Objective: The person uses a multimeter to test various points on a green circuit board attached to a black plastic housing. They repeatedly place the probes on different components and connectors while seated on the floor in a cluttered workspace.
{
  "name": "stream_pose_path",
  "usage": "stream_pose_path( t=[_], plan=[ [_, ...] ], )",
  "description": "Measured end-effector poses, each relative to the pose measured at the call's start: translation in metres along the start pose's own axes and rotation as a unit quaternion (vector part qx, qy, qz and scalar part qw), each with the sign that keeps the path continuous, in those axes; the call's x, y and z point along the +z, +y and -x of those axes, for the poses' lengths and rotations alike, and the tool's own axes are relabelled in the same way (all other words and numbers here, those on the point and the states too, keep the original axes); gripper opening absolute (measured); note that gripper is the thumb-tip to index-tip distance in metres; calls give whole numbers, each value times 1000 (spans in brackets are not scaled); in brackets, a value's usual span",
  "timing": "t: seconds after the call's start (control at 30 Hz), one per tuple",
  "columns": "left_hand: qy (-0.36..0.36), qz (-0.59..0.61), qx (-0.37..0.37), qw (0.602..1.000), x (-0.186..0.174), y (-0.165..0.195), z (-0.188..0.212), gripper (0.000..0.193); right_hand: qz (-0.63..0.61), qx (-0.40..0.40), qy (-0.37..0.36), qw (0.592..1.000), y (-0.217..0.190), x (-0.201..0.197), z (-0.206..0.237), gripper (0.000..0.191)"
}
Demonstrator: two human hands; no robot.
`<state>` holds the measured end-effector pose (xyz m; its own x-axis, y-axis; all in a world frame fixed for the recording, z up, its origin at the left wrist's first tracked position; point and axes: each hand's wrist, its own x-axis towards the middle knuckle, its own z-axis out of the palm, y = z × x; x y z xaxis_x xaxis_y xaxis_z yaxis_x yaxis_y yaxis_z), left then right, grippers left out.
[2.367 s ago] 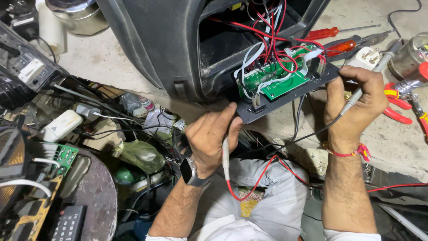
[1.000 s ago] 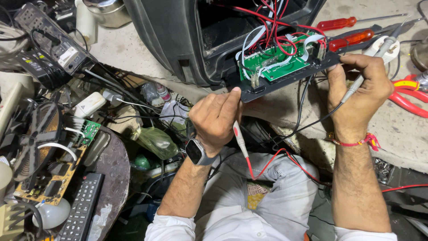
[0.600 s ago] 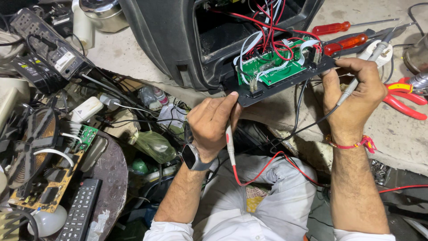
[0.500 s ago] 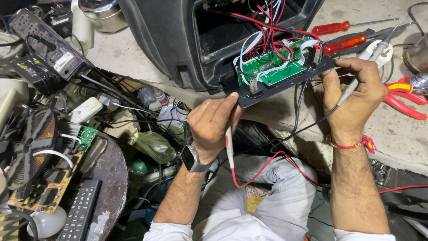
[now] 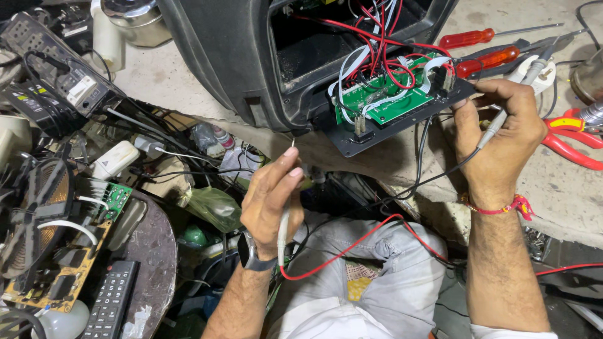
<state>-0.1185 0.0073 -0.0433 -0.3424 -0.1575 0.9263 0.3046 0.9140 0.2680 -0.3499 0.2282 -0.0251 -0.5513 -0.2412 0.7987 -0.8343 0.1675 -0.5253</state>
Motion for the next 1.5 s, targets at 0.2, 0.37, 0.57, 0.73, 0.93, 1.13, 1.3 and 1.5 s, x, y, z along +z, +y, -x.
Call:
stream_pose_path(
  t=[0.2, 0.37, 0.57, 0.73, 0.93, 1.13, 1.3, 1.5],
  plan=[
    [58, 81, -70, 993, 5, -5, 10, 52, -70, 20, 43, 996, 11, -2, 7, 30],
    [41, 43, -35, 998, -2, -7, 6, 56, -150, -11, 120, 981, 13, -1, 8, 58],
    [72, 26, -70, 995, -4, 0, 6, 47, -186, -5, 152, 971, 23, 1, 11, 71],
    [76, 18, -87, 993, -3, 2, 4, 41, -144, 18, 158, 977, 24, 3, 12, 54],
    [80, 70, -104, 989, -4, 8, -5, 36, -145, -13, 163, 976, 10, 5, 9, 51],
    [72, 97, -93, 988, -2, 11, -11, 35, -14, -47, 179, 983, 11, 2, 14, 31],
    [80, 97, -89, 988, 0, 11, -15, 29, -3, -91, 143, 986, 26, -4, 24, 32],
    [82, 119, -88, 986, 2, 12, -18, 22, -111, -99, 133, 980, 27, -1, 26, 36]
  ],
)
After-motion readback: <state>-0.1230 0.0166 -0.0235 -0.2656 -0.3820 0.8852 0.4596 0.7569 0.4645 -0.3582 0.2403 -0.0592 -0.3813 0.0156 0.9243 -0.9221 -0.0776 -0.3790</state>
